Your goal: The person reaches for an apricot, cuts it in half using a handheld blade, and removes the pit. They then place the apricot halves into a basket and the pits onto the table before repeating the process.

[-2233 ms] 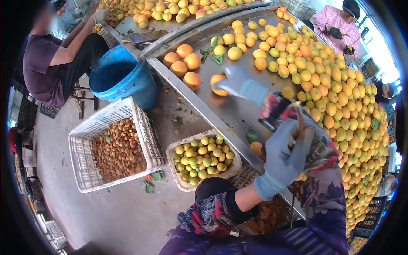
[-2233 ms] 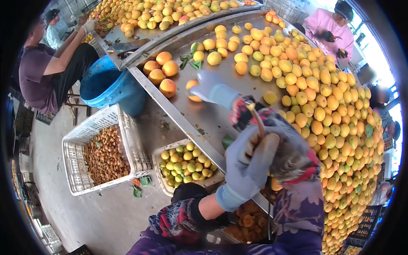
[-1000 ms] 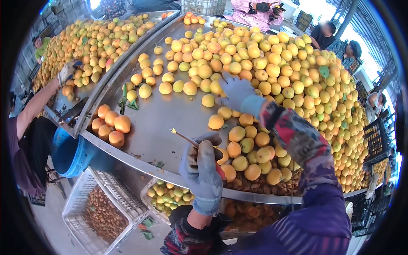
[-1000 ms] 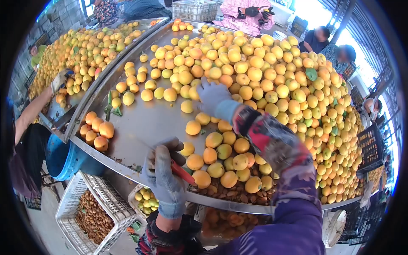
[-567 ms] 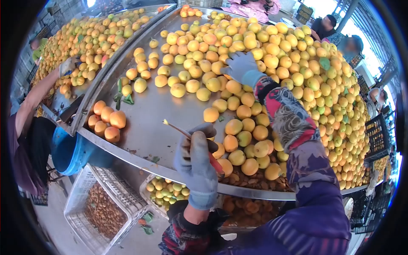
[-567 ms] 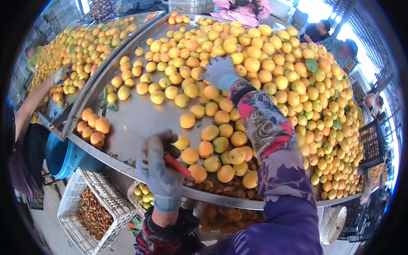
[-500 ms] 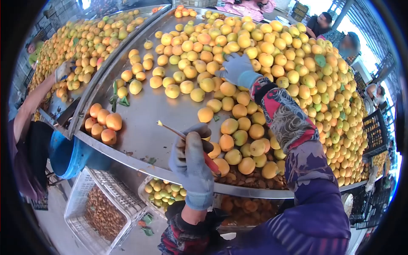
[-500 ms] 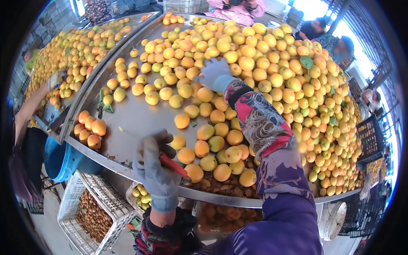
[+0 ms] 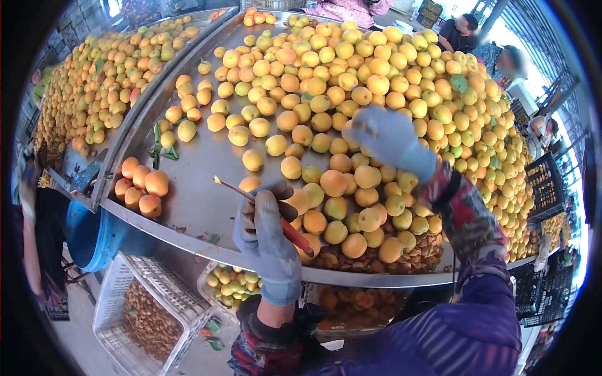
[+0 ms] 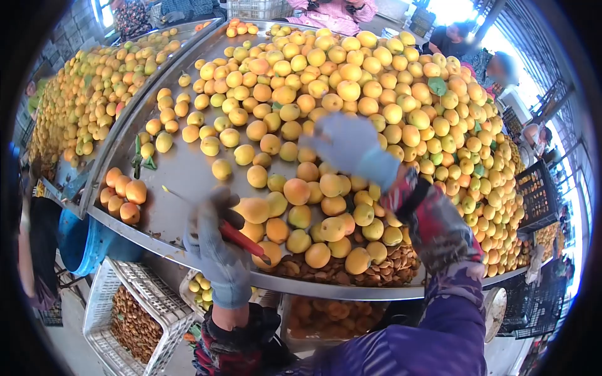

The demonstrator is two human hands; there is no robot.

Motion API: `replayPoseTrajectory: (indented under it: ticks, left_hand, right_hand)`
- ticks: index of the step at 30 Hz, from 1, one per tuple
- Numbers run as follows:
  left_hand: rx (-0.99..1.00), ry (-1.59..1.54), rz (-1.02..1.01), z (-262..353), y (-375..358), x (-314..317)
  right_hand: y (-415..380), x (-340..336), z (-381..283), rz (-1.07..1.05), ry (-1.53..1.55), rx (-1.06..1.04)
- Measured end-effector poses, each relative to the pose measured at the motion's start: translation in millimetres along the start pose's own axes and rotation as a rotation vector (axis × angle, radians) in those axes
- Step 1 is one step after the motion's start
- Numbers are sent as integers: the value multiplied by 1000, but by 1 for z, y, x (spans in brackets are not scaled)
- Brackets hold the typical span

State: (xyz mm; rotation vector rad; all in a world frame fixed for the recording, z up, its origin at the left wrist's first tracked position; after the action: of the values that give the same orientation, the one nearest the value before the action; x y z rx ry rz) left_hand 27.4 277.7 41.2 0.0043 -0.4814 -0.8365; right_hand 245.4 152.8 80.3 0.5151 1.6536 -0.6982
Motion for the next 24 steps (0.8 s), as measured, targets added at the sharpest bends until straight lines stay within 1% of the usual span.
replayPoseTrajectory:
  ticks: [1,3,5,6,8,9,11,12,13,14,15,17,18,20,21,24]
  left_hand:
    - [-2,5,-9,0,0,1]
    - [-4,13,-12,-2,-2,2]
    - [-3,20,-9,-2,-3,2]
    - [-4,24,8,-2,-3,2]
    - [-8,25,27,-3,-3,3]
    - [-12,11,25,-4,-3,3]
    - [-14,-2,27,-4,-2,1]
    - [-2,75,17,-2,-3,1]
    - [10,148,7,-1,-2,2]
    - [11,143,7,-1,-1,3]
    - [0,146,4,-1,-1,3]
    - [-7,151,2,0,-1,6]
    - [-12,130,13,-1,-2,8]
    - [-22,114,11,-3,-6,11]
    - [-20,127,12,-4,-6,9]
    - [6,116,12,-5,-2,9]
  right_hand:
    - [14,-12,16,138,90,39]
    - [57,-23,43,388,-223,-50]
    - [97,-24,70,558,-435,-46]
    - [103,-29,68,557,-429,-49]
    - [123,-20,71,136,-667,156]
    - [118,-25,62,133,-664,153]
    - [108,-22,51,-30,-705,215]
    - [101,-18,47,-34,-707,216]
    - [94,-12,44,-82,-702,191]
    - [92,-8,43,-127,-698,166]
    - [91,-6,49,-129,-699,168]
    - [86,-17,50,380,-799,7]
    - [96,-15,56,382,-795,9]
    - [119,-12,84,213,-389,132]
    - [119,-9,77,47,-461,189]
    - [100,-1,65,61,-531,186]
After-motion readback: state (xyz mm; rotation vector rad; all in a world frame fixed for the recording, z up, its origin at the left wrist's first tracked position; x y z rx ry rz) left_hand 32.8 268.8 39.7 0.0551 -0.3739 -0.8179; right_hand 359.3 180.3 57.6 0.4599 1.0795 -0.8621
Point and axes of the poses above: each hand's wrist, its own y-axis towards the middle knuckle, its own x-axis out of the palm, z = x × y, the point moved 6 cm from there along y, towards the middle knuckle, and after that the axes turned 14 degrees about -z, right-handed, at the moved point
